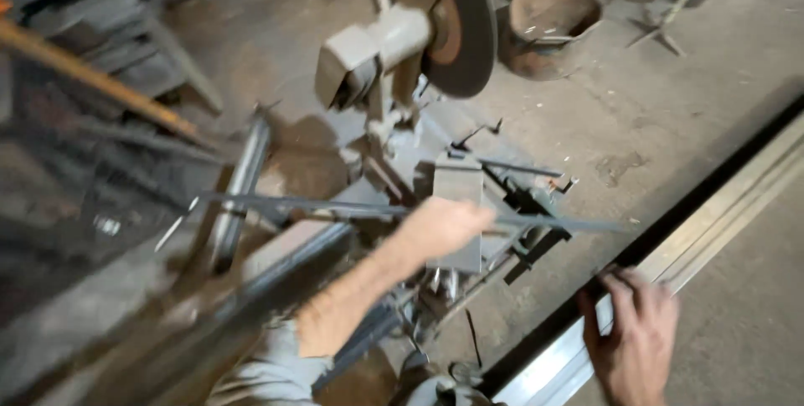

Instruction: Using a metal cutting saw to cut thin metal rods into specific lengths.

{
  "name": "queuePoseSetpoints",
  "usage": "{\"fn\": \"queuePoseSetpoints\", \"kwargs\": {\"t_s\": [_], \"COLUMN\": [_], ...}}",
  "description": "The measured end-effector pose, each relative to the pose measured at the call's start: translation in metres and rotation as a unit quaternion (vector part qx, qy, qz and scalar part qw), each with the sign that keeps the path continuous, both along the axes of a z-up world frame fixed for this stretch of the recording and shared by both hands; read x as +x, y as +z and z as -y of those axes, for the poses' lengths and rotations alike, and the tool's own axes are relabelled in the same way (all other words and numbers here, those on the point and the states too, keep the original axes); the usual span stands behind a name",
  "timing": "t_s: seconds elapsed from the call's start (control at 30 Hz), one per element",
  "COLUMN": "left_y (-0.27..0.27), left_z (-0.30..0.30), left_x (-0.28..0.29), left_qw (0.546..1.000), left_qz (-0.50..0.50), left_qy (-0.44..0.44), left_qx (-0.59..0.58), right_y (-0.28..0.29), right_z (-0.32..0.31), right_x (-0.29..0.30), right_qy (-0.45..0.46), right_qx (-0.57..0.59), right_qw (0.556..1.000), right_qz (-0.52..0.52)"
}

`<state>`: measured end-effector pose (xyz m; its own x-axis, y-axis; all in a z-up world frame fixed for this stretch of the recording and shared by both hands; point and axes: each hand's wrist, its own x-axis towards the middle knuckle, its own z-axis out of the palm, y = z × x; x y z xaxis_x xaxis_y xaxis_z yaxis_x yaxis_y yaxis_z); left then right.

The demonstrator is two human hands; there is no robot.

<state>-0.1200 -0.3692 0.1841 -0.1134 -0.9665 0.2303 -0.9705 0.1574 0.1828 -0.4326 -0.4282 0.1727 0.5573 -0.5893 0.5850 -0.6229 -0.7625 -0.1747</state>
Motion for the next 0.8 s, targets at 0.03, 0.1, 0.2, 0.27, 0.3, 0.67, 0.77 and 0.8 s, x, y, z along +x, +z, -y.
{"fn": "queuePoseSetpoints", "kwargs": {"t_s": [0.03,0.1,0.2,0.27,0.3,0.67,0.77,0.8], "left_y": [0.009,-0.019,-0.065,-0.085,-0.089,-0.147,-0.145,-0.145], "left_z": [0.003,0.014,0.029,0.039,0.041,0.061,0.06,0.061], "left_x": [0.028,0.09,0.159,0.184,0.191,0.236,0.233,0.233], "left_qw": [0.997,0.997,0.994,0.992,0.994,0.988,0.981,0.982], "left_qz": [-0.021,-0.058,-0.109,-0.121,-0.093,-0.054,-0.044,-0.05], "left_qy": [0.044,0.038,0.014,-0.017,0.013,0.033,0.05,0.057], "left_qx": [0.061,0.046,0.024,0.014,0.054,0.138,0.18,0.173], "right_y": [-0.007,-0.024,-0.096,-0.16,-0.192,-0.404,-0.396,-0.385], "right_z": [-0.005,-0.017,-0.023,-0.024,-0.029,-0.087,-0.1,-0.098], "right_x": [0.008,0.017,-0.004,-0.036,-0.054,-0.182,-0.171,-0.163], "right_qy": [0.004,-0.021,-0.076,-0.12,-0.165,-0.319,-0.345,-0.3], "right_qx": [0.019,0.055,0.127,0.163,0.204,0.371,0.396,0.444], "right_qw": [1.0,0.998,0.985,0.966,0.947,0.851,0.831,0.817], "right_qz": [-0.003,-0.01,-0.091,-0.16,-0.187,-0.189,-0.182,-0.215]}}
